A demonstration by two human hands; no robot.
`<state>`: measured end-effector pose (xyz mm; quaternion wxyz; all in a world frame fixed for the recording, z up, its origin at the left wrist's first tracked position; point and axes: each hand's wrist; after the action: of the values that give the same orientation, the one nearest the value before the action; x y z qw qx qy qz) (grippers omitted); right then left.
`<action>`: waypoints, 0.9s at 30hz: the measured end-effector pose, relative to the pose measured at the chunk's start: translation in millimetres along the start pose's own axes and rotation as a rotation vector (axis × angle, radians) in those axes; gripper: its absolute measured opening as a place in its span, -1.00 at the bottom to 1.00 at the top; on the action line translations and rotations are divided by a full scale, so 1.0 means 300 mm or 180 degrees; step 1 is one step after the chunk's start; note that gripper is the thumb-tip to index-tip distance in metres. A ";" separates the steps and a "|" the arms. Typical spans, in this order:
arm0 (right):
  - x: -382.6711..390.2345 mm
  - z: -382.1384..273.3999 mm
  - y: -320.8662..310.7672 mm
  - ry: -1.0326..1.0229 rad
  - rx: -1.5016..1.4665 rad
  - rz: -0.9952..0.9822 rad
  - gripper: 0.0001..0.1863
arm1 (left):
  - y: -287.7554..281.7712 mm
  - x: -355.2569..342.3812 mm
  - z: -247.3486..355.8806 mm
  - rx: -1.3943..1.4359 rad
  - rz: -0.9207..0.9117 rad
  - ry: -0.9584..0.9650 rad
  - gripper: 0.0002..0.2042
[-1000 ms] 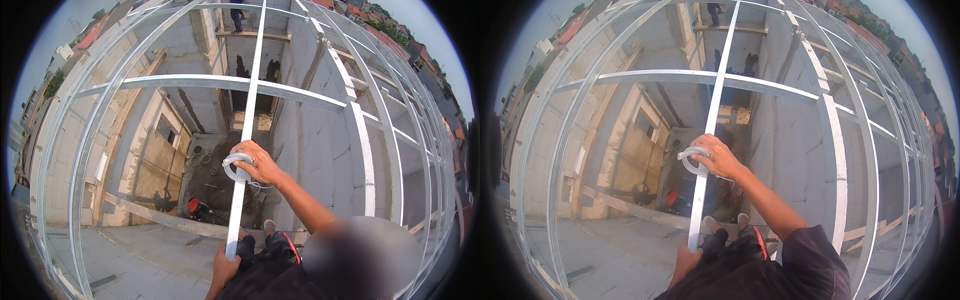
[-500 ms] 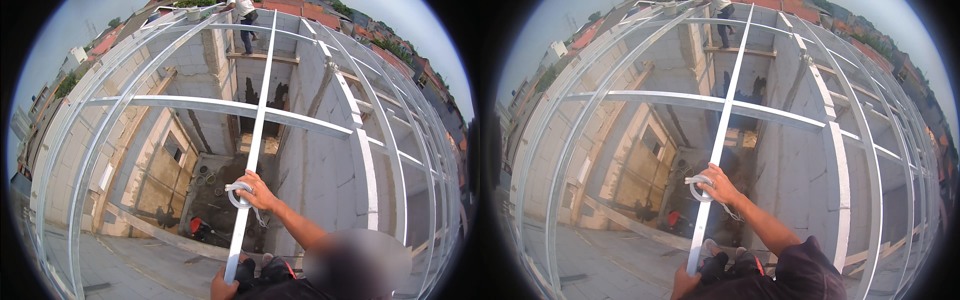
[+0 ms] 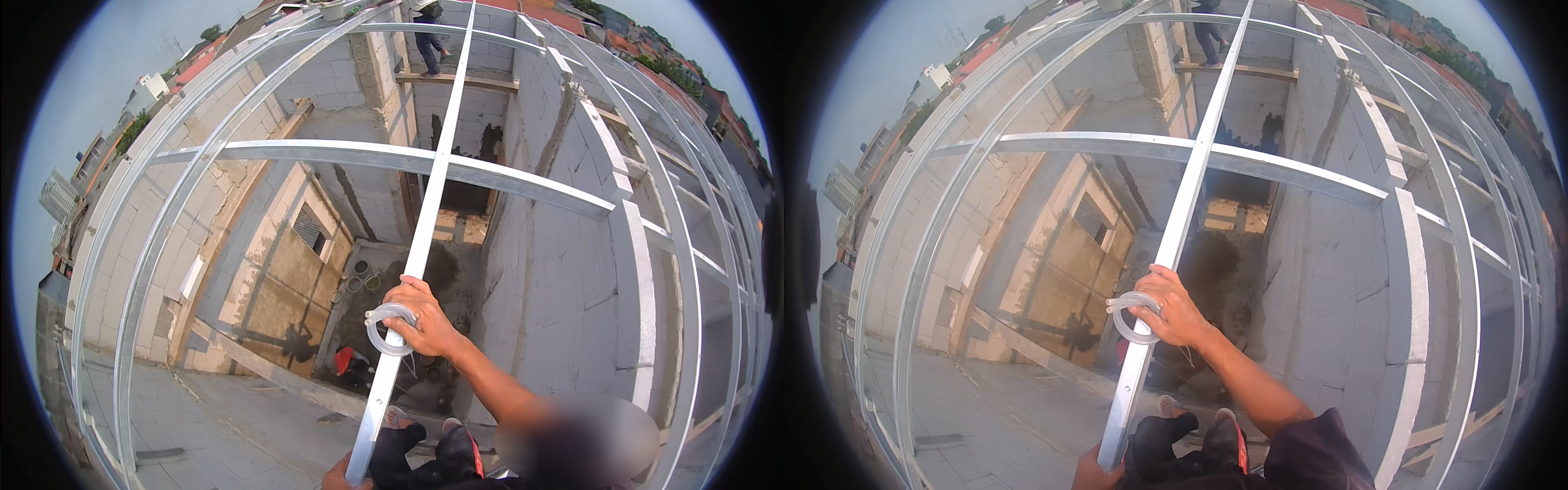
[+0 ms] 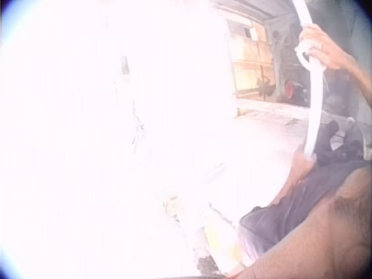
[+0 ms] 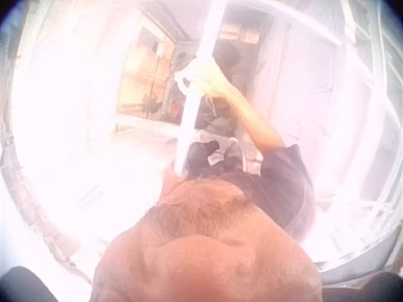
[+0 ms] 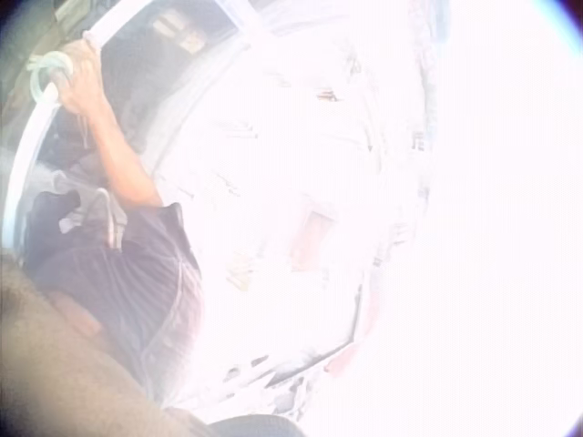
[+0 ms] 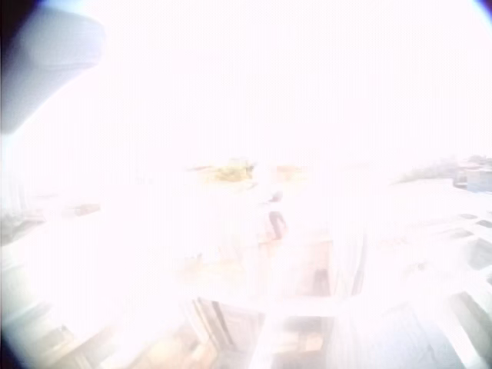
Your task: The person carries long white metal bars across a rooftop structure and places them onto a partially assembled frame. They walk along wooden planks and beams, positioning the bars to form the roof skeleton. Another worker is visible in the background assisting with the frame.
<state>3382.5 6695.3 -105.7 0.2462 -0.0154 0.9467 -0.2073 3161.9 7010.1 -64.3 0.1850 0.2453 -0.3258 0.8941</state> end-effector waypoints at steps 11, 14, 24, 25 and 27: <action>0.032 0.151 0.059 -0.1170 -0.0174 0.0214 -0.76 | -0.052 0.004 0.020 -0.0334 -0.0465 -0.0236 -0.15; 0.037 0.230 0.046 -0.1439 -0.0152 0.0450 -0.72 | -0.022 -0.037 0.010 -0.0450 -0.0202 -0.0149 -0.14; 0.018 0.420 0.097 -0.1754 -0.0934 0.0615 -0.72 | 0.110 0.039 -0.099 -0.1486 0.1741 0.0766 -0.25; 0.040 0.388 0.041 -0.1284 0.0027 0.0089 -0.63 | 0.116 0.056 -0.134 -0.1723 0.2039 0.0812 -0.21; -0.037 0.510 0.020 -0.1221 0.0712 0.0717 -0.63 | 0.139 0.103 -0.185 -0.2326 0.2692 0.0633 -0.13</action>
<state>3465.0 6643.5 -224.3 0.4431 0.0785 0.8495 -0.2752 3098.8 7022.8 -104.7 -0.0866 -0.0720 -0.6649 0.7384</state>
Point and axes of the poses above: each hand's wrist, its own x-axis away from the middle knuckle, its own y-axis out of the palm, z = x × y, and after that the axes turned 4 degrees about y, right-handed
